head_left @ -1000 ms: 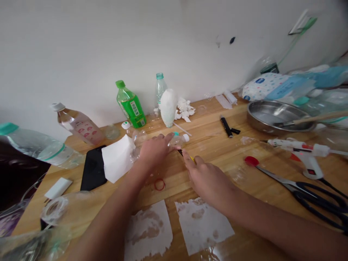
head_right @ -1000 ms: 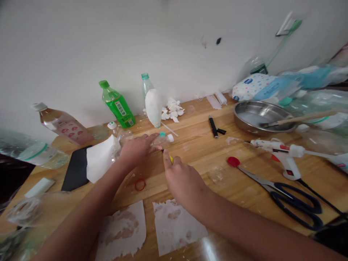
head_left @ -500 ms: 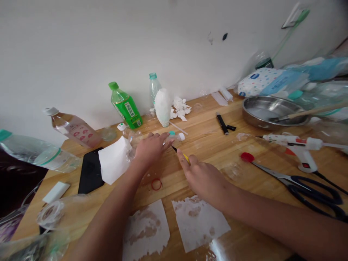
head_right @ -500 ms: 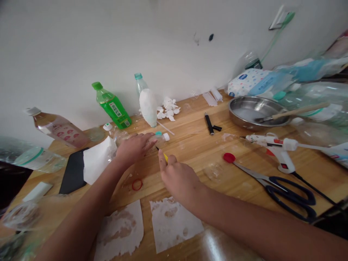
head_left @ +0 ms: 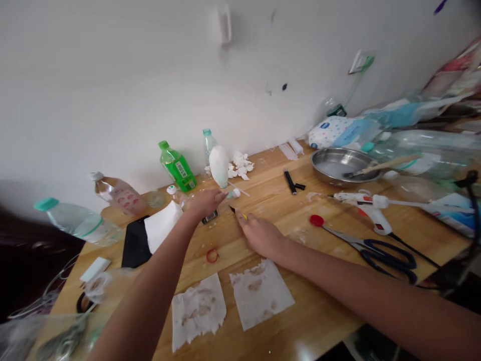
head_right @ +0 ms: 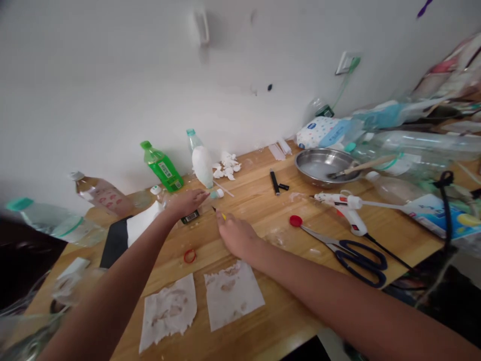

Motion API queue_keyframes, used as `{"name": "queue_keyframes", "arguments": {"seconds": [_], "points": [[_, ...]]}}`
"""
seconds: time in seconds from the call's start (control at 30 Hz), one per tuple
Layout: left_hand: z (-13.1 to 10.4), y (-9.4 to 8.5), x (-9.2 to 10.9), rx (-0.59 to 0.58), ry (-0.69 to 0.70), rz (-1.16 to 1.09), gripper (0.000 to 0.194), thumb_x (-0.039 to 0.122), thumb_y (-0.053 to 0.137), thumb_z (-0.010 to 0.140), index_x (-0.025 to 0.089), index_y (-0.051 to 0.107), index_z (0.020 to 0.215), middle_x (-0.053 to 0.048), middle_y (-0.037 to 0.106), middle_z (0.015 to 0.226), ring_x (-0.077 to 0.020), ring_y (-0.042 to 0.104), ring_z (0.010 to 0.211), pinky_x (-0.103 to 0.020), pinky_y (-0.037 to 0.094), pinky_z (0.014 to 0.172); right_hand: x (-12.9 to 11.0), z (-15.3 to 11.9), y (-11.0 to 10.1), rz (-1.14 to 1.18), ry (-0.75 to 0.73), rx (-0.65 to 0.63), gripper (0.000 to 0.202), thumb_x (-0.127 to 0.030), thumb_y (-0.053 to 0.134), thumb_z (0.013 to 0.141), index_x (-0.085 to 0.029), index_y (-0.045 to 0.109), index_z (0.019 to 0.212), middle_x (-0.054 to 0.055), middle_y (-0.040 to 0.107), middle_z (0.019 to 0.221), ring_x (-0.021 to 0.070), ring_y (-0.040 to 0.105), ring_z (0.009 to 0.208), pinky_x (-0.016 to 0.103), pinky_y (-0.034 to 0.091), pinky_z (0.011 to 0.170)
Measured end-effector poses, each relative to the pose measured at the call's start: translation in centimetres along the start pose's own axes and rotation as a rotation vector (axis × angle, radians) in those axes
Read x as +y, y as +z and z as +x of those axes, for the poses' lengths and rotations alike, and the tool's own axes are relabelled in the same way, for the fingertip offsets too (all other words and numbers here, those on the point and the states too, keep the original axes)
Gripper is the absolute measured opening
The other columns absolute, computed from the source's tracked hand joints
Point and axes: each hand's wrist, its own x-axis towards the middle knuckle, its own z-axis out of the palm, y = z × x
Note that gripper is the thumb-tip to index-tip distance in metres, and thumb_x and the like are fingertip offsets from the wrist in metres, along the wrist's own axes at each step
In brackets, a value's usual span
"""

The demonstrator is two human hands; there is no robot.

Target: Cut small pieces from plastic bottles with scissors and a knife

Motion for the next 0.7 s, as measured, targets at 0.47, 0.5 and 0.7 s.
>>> {"name": "queue_keyframes", "arguments": {"seconds": [0.47, 0.5, 0.7], "points": [[-4.3, -5.2, 3.0, 0.001, 0.008, -0.231, 0.053, 0.049, 0.063, 0.079, 0.018, 0.06, 0.122, -0.008, 0.073, 0.108, -0.0241, 0.069, 0.095, -0.032, 0.052, 0.082, 4.7, -5.9, -3.1, -0.024, -0.022, 0.277, 0.048, -0.029, 0.03, 0.106, -0.015, 0.033, 0.152, 0.013, 0.067, 0.115, 0.0229, 0.069, 0.085, 0.03, 0.047, 0.063], [-5.0, -5.8, 3.2, -0.007, 0.023, -0.262, 0.05, 0.049, 0.063, 0.079, 0.018, 0.062, 0.118, -0.007, 0.073, 0.104, -0.0231, 0.068, 0.092, -0.031, 0.052, 0.08, 4.8, -6.5, -3.3, -0.05, -0.053, 0.311, 0.047, -0.029, 0.029, 0.107, -0.015, 0.035, 0.151, 0.013, 0.068, 0.113, 0.0223, 0.069, 0.083, 0.029, 0.046, 0.059], [-9.3, -6.1, 4.6, 0.03, 0.063, -0.422, 0.047, 0.053, 0.06, 0.084, 0.02, 0.062, 0.117, -0.004, 0.072, 0.102, -0.0205, 0.067, 0.091, -0.03, 0.052, 0.077, 3.6, -9.2, -2.9, -0.169, -0.155, 0.537, 0.048, -0.019, 0.04, 0.103, -0.012, 0.036, 0.15, 0.006, 0.067, 0.094, 0.0175, 0.065, 0.069, 0.028, 0.044, 0.05]]}}
